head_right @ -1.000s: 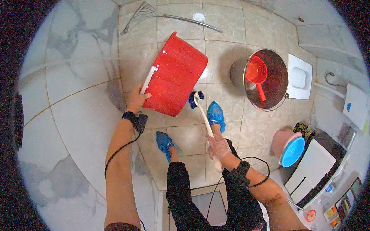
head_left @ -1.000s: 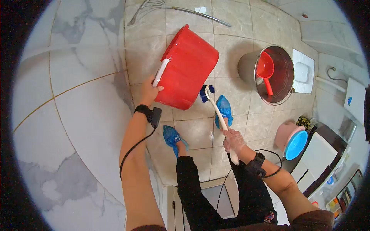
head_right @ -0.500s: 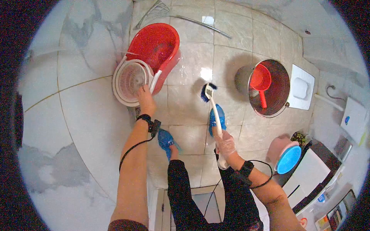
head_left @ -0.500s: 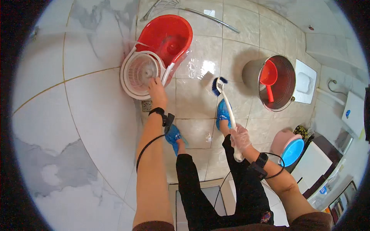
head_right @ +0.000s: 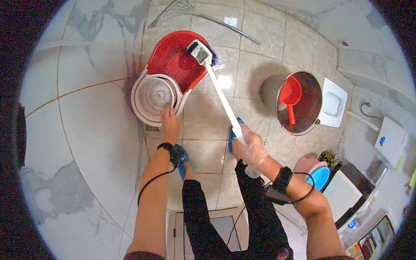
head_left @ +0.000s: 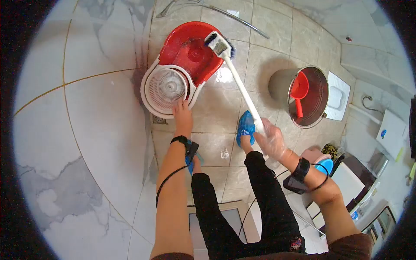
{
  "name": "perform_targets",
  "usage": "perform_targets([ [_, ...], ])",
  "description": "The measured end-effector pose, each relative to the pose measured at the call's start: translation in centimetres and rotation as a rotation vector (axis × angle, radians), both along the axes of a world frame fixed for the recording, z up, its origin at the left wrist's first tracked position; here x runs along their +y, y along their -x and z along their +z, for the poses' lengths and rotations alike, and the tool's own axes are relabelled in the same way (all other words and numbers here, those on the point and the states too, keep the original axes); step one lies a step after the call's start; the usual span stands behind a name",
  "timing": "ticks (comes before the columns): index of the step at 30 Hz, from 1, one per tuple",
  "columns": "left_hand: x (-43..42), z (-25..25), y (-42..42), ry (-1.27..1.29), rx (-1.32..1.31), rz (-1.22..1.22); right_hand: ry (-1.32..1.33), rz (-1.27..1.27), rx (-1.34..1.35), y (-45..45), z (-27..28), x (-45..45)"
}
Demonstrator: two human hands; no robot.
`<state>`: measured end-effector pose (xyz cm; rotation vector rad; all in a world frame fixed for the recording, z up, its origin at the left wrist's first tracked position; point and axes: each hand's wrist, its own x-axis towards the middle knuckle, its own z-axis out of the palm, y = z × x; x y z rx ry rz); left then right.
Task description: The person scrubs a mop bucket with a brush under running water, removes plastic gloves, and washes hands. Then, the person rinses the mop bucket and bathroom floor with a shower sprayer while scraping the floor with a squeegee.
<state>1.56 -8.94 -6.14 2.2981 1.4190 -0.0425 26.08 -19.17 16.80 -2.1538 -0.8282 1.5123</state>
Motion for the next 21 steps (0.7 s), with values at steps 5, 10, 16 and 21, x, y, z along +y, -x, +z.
perform_targets([
  [5, -0.2, 0.5, 2.9, -0.006, 0.035, 0.103, -0.191, 0.207, -0.157, -0.2, -3.9, 4.0],
  [10, 1.7, 3.4, 3.3, 0.109, 0.029, 0.589, -0.123, 0.429, -0.276, 1.2, -7.6, 10.7],
  [16, 1.9, -1.4, 4.6, 0.037, -0.196, 0.599, 0.186, 0.652, -0.586, 4.9, -12.0, 17.6],
  [21, 1.6, -2.1, 5.0, 0.07, -0.106, 0.601, 0.214, 0.331, -0.601, 9.1, -16.4, 19.3],
])
